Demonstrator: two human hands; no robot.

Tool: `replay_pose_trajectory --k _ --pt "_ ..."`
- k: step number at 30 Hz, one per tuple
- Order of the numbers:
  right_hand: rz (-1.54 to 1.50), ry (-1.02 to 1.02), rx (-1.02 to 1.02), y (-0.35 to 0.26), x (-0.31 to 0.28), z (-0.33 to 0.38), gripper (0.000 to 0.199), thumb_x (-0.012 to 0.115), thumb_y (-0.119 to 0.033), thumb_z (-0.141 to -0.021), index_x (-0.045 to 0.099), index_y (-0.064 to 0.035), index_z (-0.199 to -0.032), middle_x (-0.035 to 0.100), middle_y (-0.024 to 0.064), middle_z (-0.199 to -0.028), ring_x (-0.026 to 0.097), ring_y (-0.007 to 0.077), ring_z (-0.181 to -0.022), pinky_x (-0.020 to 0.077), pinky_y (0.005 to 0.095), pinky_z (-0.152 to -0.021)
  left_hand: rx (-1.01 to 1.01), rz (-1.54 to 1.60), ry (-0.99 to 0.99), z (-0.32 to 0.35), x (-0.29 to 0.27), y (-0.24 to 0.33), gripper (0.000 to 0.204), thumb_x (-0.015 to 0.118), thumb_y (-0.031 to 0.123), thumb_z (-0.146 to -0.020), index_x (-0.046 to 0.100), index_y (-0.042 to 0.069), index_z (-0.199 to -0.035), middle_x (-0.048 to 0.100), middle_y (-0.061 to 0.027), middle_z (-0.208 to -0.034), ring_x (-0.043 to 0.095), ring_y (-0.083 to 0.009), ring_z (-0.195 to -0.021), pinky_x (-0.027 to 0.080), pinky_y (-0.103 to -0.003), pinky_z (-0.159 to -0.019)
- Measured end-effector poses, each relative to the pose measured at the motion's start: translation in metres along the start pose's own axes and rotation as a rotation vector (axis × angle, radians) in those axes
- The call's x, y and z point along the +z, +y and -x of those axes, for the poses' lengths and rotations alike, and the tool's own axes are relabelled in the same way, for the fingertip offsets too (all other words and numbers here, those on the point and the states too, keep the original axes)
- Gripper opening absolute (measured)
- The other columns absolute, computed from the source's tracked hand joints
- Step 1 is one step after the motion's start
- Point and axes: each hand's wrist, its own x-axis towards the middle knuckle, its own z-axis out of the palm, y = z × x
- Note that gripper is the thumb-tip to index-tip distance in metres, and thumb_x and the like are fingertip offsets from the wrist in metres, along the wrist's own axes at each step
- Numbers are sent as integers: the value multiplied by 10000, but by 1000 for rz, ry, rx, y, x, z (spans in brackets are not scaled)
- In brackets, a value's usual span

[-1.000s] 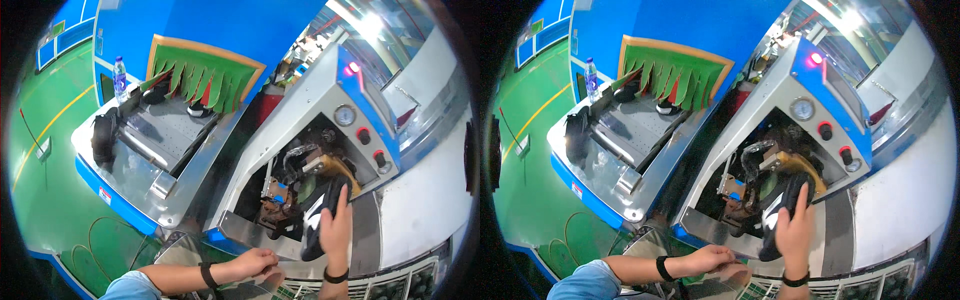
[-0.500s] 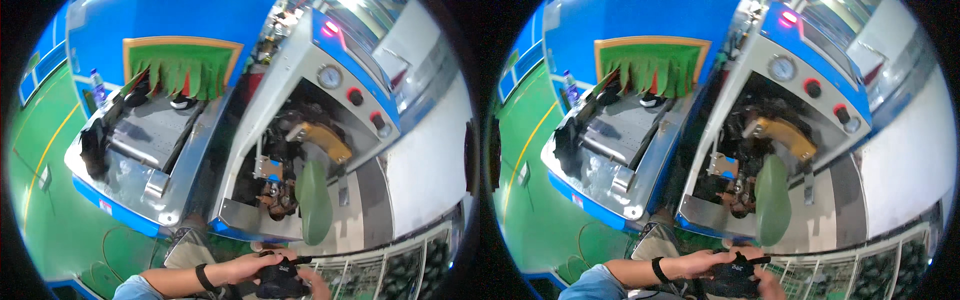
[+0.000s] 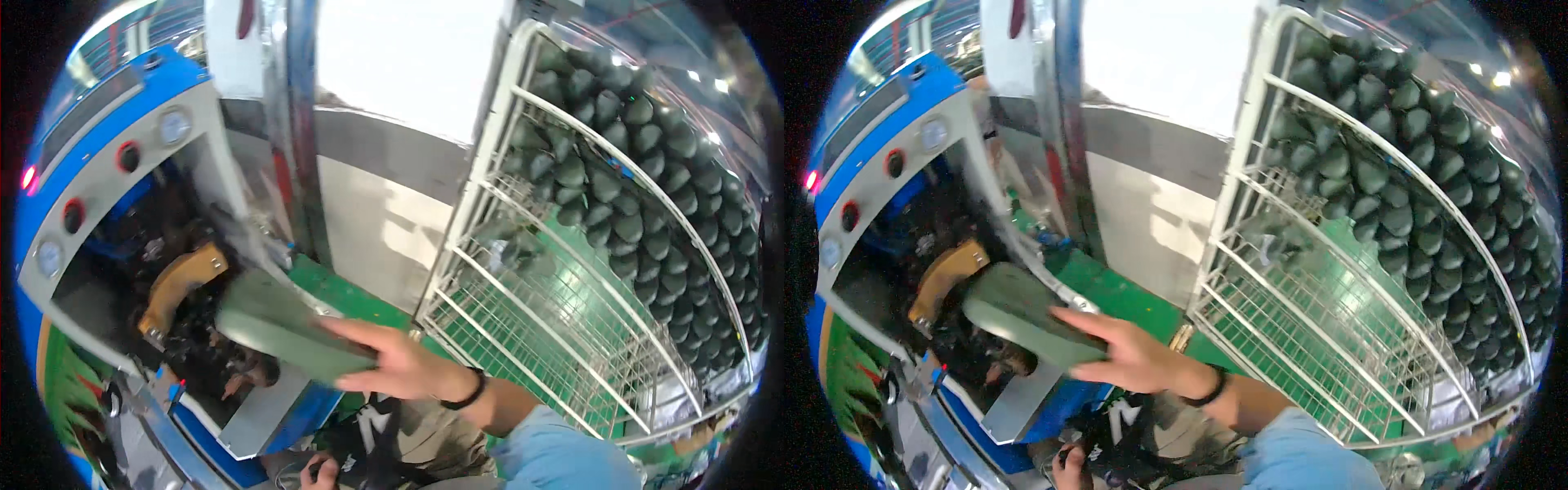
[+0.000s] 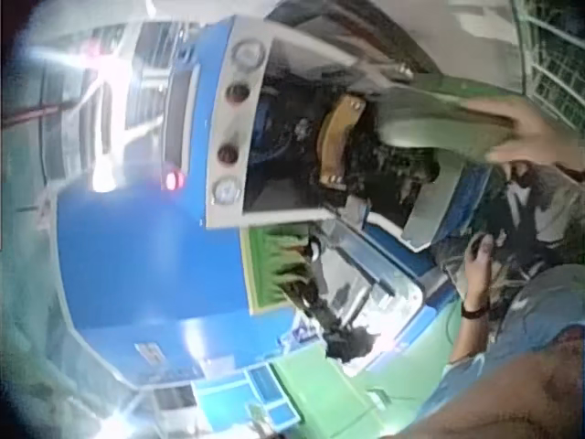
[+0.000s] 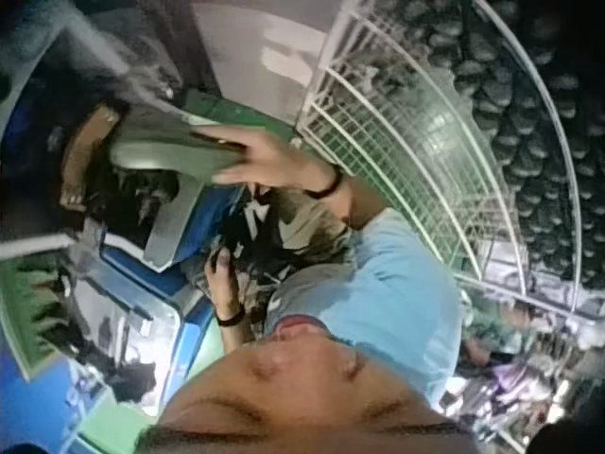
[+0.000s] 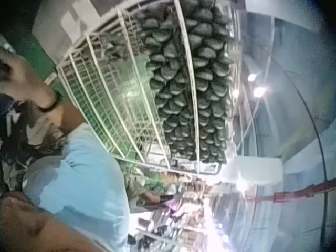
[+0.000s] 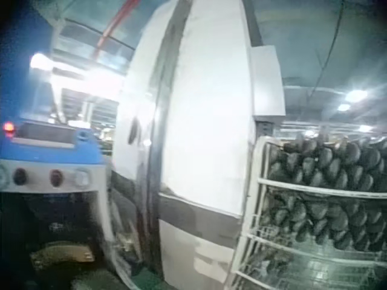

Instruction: Processing shoes using an industrial machine and a conveyor belt in a factory setting.

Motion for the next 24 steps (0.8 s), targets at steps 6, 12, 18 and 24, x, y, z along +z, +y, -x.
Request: replay_pose_trajectory --k 6,12,18,24 --pt "925 702 658 40 -141 169 636 678 -174 -852 466 -32 -1435 582 280 -1273 577 425 -1194 478 467 -1006 113 -159 23 -14 -28 -16 363 651 345 -949 658 5 -1075 645 -63 -1097 562 -190 -1013 432 -341 -938" --pt "1315 900 1244 91 -325 301 561 671 -271 -801 567 53 -1247 683 294 -984 667 448 -931 530 487 -858 56 -230 -113 -41 -39 -4 381 717 323 -911 639 10 -1114 621 -109 -1210 562 -217 -1078 428 -372 -972" --pt "1071 885 1248 138 -384 305 556 704 -304 -731 616 50 -1151 689 278 -988 685 387 -925 524 469 -821 -67 -286 -156 -37 -30 22 429 771 322 -871 618 22 -1136 616 -62 -1046 594 -163 -925 484 -305 -828" --pt "896 615 1311 131 -390 260 606 697 -294 -765 590 40 -1260 684 257 -1117 669 358 -1034 519 427 -891 -71 -468 -342 7 -104 -9 575 831 188 -808 552 -33 -1259 633 -132 -1088 650 -224 -851 595 -379 -786"
